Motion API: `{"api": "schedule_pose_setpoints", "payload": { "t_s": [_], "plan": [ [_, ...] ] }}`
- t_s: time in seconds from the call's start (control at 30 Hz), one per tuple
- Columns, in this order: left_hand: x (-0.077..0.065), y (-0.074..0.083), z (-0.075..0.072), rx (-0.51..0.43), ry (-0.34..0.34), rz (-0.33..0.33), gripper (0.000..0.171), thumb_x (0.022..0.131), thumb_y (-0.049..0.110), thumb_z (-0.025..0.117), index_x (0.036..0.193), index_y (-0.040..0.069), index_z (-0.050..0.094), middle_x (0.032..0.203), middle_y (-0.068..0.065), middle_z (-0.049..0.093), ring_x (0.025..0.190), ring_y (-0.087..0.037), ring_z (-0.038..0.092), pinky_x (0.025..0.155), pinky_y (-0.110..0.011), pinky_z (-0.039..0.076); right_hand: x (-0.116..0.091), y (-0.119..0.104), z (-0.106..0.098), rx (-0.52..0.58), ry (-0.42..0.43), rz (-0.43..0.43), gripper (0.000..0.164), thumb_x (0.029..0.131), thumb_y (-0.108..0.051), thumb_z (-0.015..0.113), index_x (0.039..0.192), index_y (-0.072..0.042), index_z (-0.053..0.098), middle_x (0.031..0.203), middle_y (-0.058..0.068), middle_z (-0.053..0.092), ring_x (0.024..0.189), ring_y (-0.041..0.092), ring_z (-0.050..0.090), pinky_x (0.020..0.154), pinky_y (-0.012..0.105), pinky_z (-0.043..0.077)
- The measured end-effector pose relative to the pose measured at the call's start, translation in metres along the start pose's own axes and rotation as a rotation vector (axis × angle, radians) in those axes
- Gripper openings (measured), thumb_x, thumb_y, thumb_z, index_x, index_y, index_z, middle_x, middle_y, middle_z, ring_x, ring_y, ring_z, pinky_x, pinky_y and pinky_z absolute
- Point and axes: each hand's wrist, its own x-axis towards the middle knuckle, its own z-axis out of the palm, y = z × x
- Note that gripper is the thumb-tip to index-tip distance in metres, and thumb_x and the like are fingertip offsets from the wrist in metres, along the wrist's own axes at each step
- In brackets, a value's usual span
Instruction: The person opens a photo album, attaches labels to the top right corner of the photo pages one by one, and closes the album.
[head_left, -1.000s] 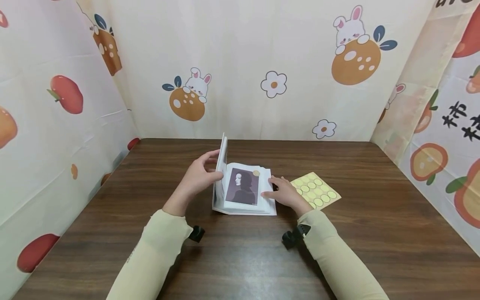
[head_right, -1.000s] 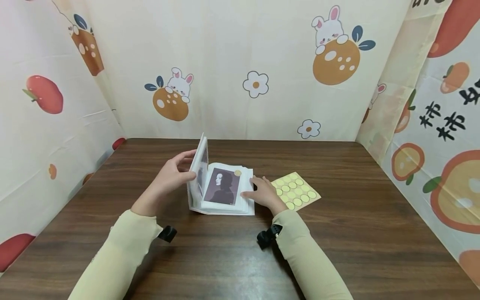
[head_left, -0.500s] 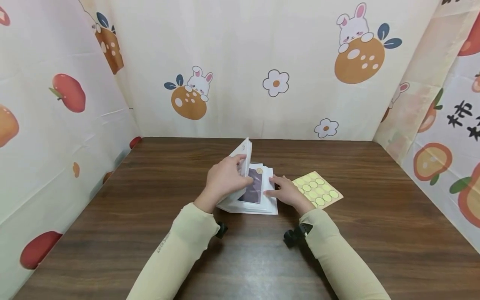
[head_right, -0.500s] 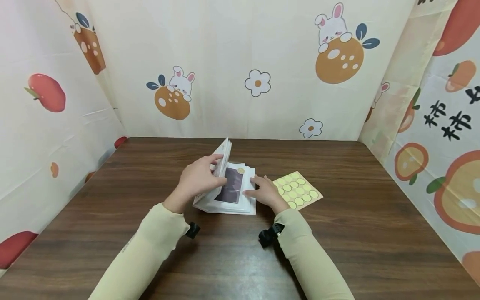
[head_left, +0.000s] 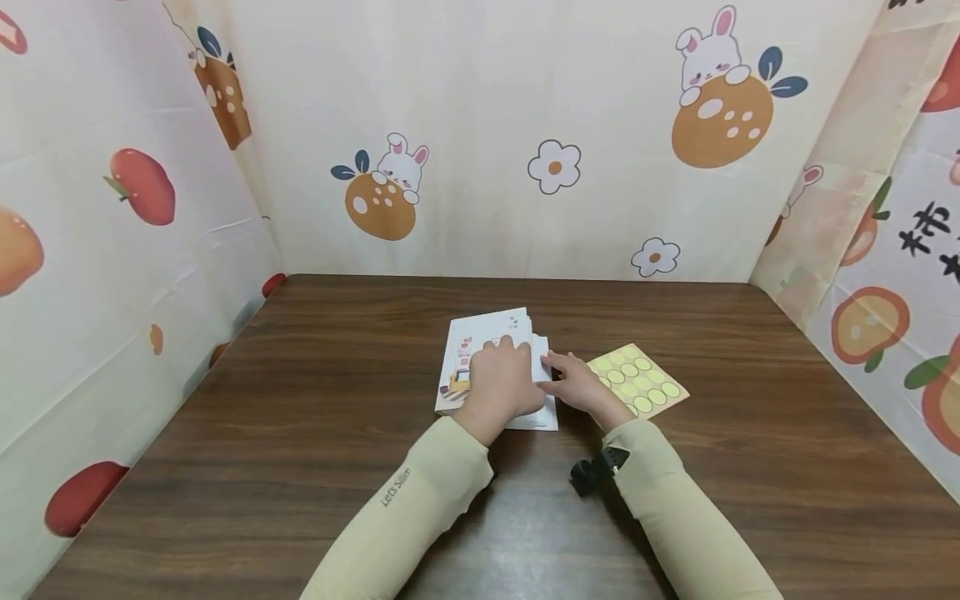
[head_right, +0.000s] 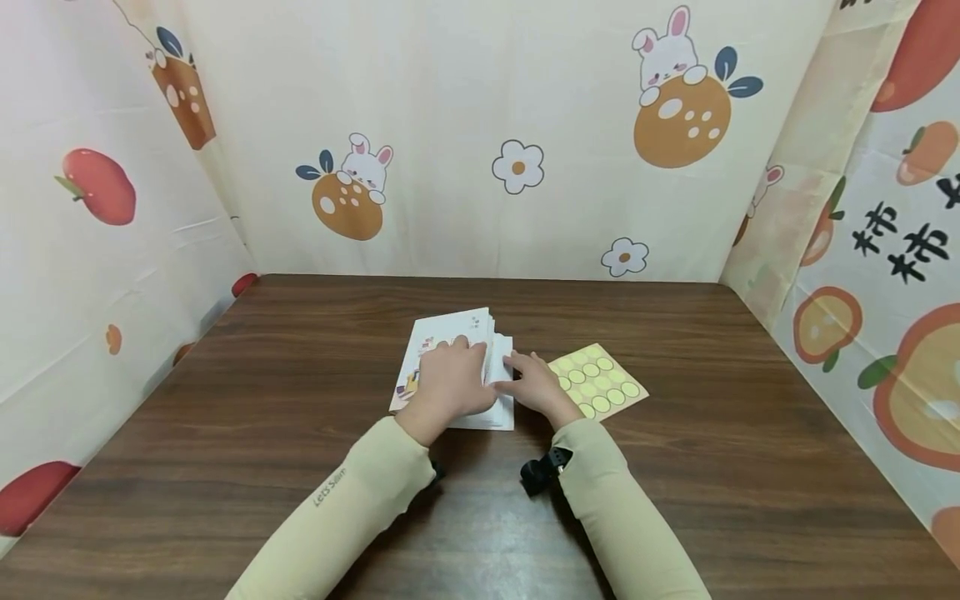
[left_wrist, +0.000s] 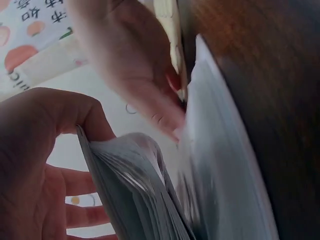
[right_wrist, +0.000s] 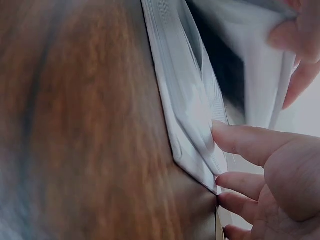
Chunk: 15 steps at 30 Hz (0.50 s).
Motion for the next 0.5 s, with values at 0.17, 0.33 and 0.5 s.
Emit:
{"api": "schedule_pose_setpoints", "payload": {
  "t_s": [0.17,0.33,0.5],
  "plan": [
    [0.001,0.012,0.011,0.079,0.018,0.028,0.045,0.073,0.043,0.064,0.104,0.011,0.064,0.096,-0.006,0.057,0.085,-0.024,0.054,0.060,-0.034,0.045,-0.001,0.002,-0.002,0.040,0.002,-0.009,0.055,0.086,-0.013,0.063,0.135,0.005,0.044,0.144,0.022,0.031,0.135,0.046,0.010,0.107,0.055,0.009],
    [0.000,0.020,0.022,0.140,0.003,0.046,0.045,0.077,0.048,0.059,0.101,0.011,0.069,0.094,-0.004,0.060,0.086,-0.024,0.055,0.058,-0.032,0.045,-0.003,0.003,-0.004,0.158,-0.031,0.012,0.056,0.085,-0.008,0.062,0.136,0.005,0.042,0.146,0.021,0.028,0.137,0.042,0.004,0.108,0.053,0.005],
    [0.000,0.017,0.026,0.110,-0.016,0.040,0.042,0.082,0.049,0.054,0.101,0.015,0.070,0.093,-0.003,0.062,0.090,-0.024,0.056,0.058,-0.036,0.046,-0.007,0.001,-0.007,0.146,0.010,0.031,0.053,0.085,-0.012,0.063,0.134,0.002,0.047,0.142,0.022,0.036,0.137,0.038,0.011,0.108,0.051,0.013]
  ]
}}
